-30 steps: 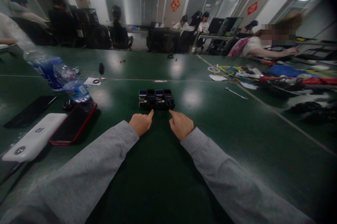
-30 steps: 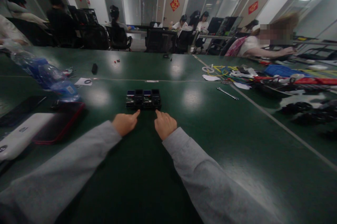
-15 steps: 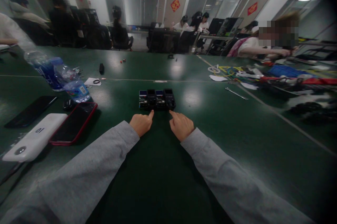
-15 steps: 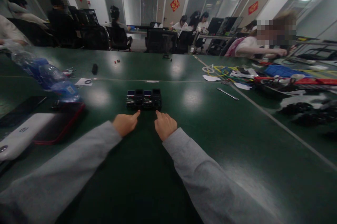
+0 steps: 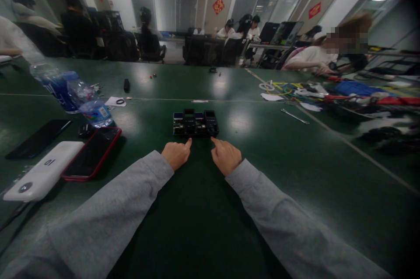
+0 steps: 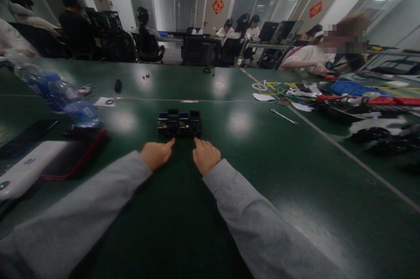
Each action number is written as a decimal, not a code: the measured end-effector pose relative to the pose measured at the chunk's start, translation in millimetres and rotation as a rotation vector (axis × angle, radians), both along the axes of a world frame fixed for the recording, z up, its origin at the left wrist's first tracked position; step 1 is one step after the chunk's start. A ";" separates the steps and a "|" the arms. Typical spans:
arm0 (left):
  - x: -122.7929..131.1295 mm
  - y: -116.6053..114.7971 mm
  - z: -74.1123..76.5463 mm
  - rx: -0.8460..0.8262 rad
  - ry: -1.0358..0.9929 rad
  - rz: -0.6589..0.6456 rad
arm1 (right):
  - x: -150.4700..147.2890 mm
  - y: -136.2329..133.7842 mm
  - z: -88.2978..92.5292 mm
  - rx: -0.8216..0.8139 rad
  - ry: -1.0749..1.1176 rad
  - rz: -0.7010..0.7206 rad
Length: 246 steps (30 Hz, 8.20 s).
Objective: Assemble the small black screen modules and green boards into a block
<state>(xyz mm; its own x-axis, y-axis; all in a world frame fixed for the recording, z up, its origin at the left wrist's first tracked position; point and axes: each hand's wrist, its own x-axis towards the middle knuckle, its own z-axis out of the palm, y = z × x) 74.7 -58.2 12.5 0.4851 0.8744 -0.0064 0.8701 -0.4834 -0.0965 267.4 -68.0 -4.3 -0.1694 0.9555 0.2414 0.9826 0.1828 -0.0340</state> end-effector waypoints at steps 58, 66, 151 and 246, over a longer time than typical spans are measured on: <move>2.6 1.1 -1.5 0.001 -0.044 0.147 | 0.0 4.3 -0.7 0.001 0.014 -0.009; 1.8 2.6 -3.0 0.009 -0.046 0.128 | 0.6 3.8 0.1 -0.008 0.014 -0.021; 1.4 -0.5 -2.7 0.052 -0.063 0.099 | 0.7 3.1 0.7 -0.010 0.029 -0.020; 2.2 4.0 -2.5 -0.037 -0.008 0.058 | 3.4 4.5 -1.7 0.008 -0.025 0.104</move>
<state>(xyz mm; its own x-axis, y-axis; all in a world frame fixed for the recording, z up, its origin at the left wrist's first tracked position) 76.9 -54.2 10.0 0.4342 0.9001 -0.0350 0.8972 -0.4356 -0.0723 270.8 -63.4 -6.0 -0.2737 0.9304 0.2437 0.9588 0.2840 -0.0073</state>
